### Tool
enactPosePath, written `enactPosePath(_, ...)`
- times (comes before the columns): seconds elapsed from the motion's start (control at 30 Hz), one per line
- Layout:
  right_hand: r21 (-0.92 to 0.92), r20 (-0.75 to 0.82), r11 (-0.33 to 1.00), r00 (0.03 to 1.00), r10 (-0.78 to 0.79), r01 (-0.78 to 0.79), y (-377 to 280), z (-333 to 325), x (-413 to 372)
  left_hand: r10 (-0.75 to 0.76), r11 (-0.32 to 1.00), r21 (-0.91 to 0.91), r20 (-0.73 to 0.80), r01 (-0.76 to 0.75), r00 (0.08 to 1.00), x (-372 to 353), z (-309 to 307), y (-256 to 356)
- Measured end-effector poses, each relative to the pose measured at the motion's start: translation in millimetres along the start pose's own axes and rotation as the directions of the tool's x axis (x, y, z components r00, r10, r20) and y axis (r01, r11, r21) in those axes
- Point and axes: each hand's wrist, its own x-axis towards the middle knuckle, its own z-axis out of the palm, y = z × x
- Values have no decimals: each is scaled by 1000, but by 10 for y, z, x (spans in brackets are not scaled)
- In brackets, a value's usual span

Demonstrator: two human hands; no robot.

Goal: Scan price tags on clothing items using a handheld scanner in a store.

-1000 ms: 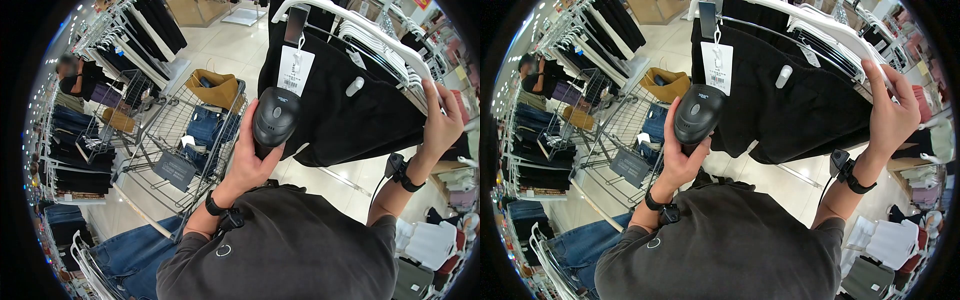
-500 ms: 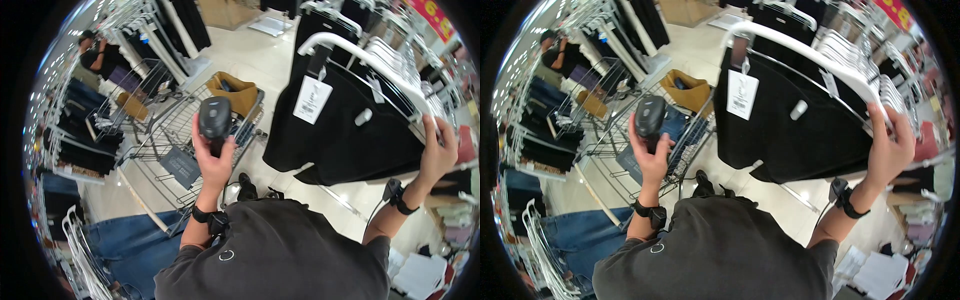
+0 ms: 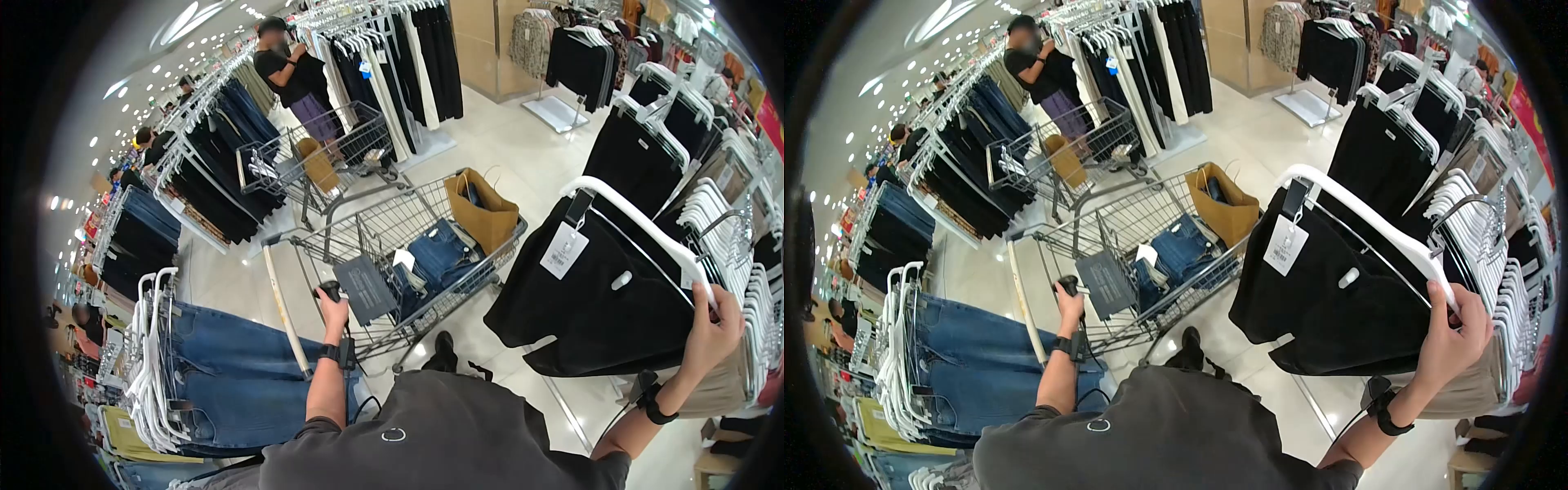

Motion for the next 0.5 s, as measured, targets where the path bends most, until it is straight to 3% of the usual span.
enactPosePath(0.03, 3, -7, 1000, 1000, -12, 12, 2, 20, 14, -110, 994, 18, 125, 109, 986, -73, -41, 129)
enactPosePath(0.07, 24, -29, 999, 999, -32, 32, 1, 44, 22, 16, 998, 53, 140, -23, 990, -34, 112, -47)
enactPosePath(0.1, 10, -29, 999, 999, -33, 33, 1, 42, 22, -84, 991, 118, 230, 58, 970, -101, 70, 151)
enactPosePath(0.33, -6, -28, 999, 999, 46, -46, -7, -76, -40, -164, 963, 257, 340, 77, 926, 15, 530, 58)
enactPosePath(0.5, -32, -24, 995, 995, 96, -96, 8, -297, -114, -143, 967, 248, 344, 57, 928, 14, 849, -31)
